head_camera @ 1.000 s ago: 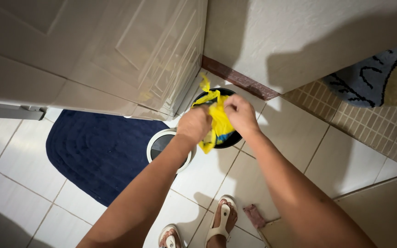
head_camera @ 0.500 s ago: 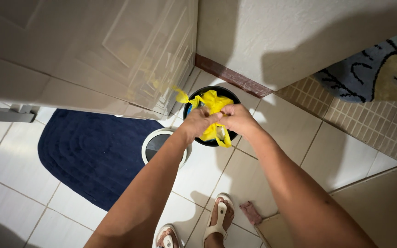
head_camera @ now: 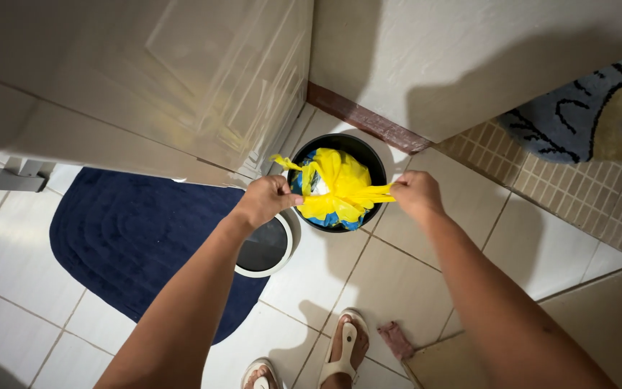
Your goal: Replacing trash bags in multiple small trash bins and cleaning one with spray.
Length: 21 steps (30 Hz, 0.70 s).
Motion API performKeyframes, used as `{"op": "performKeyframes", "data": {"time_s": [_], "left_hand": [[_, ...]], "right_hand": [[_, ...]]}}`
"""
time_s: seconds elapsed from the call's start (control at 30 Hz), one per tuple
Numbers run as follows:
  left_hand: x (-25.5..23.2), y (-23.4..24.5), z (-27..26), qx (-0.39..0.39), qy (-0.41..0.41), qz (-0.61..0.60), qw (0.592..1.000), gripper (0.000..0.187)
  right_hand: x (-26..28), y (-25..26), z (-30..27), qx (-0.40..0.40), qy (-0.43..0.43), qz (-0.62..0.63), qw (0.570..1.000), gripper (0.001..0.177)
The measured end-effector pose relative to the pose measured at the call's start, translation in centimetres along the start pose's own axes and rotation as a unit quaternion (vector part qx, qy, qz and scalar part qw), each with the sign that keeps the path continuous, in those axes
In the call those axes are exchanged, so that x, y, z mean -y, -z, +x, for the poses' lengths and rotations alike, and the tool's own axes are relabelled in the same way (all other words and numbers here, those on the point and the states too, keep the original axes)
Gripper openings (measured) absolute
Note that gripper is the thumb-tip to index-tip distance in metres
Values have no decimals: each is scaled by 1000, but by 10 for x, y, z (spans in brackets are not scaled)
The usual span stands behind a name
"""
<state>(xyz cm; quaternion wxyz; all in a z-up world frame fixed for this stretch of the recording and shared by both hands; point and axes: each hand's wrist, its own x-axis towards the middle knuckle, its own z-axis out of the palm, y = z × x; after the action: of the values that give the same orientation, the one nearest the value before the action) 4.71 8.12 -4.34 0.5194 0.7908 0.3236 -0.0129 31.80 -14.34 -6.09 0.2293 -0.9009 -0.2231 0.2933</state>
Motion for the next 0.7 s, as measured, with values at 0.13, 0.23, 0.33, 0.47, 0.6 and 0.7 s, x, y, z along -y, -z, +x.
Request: {"op": "performKeyframes", "data": {"time_s": [0.13, 0.23, 0.33, 0.47, 0.6, 0.7], "left_hand": [[8, 1, -3, 28, 58, -50, 997, 32], [14, 3, -5, 24, 60, -49, 997, 34], [16, 10, -13, 26, 68, -5, 997, 34], [24, 10, -21, 20, 92, -5, 996, 31], [28, 5, -22, 19, 27, 77, 996, 27], [1, 12, -26, 46, -7, 193, 980, 27]], "right_hand": [[-13, -2, 7, -14, -16, -29, 999, 23], [-19, 1, 6, -13, -44, -26, 999, 21], [-30, 4, 5, -28, -30, -41, 998, 21], [-46, 8, 4, -46, 11, -62, 997, 19], [-49, 11, 8, -36, 12, -73, 997, 18], [-42, 8, 11, -20, 21, -111, 993, 19]]}}
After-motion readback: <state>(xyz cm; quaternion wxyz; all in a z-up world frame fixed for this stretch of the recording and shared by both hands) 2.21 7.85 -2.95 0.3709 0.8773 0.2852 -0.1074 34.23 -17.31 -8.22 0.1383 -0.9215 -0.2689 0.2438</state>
